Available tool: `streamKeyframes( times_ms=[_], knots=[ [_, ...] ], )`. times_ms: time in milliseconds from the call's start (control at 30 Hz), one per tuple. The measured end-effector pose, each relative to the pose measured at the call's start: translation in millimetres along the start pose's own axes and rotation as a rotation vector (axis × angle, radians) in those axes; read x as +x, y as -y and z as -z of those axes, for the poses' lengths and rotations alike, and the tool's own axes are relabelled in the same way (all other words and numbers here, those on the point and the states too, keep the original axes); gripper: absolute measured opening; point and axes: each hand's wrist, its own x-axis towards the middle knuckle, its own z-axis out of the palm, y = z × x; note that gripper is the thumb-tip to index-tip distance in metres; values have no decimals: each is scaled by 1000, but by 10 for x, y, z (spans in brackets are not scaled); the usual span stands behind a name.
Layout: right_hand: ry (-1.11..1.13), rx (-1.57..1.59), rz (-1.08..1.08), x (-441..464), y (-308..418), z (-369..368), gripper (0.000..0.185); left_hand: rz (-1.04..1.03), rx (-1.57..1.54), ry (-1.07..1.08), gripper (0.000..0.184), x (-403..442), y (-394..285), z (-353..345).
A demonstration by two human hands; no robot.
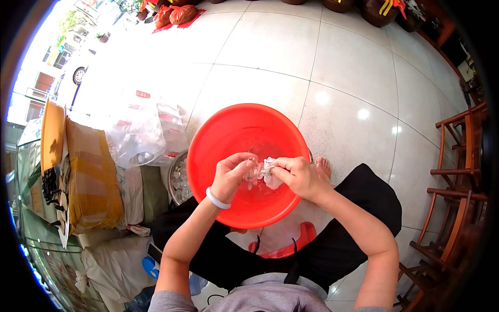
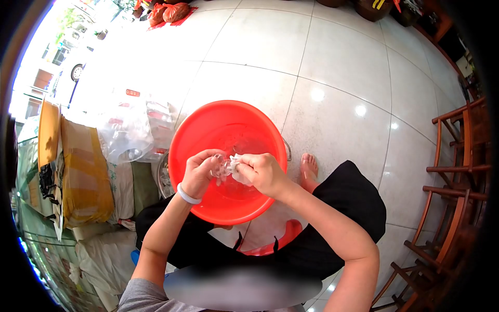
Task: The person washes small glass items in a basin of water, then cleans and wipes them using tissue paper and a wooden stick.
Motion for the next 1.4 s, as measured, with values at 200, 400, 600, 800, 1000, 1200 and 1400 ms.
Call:
streamKeyframes(
  times_ms=[200, 400, 600, 800, 1000, 1200, 1400],
  knots=[
    [61, 603, -359, 45, -2, 62, 19, -478, 195, 116, 30, 22, -55, -35],
    [44, 393, -246, 65, 11, 23, 19, -247, 231, 36, 26, -10, -69, 33],
    [-76, -12, 56, 23, -121, -100, 17, 95, 43, 53, 30, 7, -32, 20],
    [-81, -277, 271, 2, -43, -67, 15, 192, -53, 43, 33, 27, -27, -2],
    [-62, -452, 370, 20, -108, -48, 12, 188, 37, -19, 30, 15, -11, -45],
    [-22, -433, 329, -2, -180, -29, 12, -23, 186, -84, 21, -15, 88, -89],
    [45, 424, -195, 33, -14, -8, 19, -277, 159, -22, 21, -83, 55, -118]
  ],
)
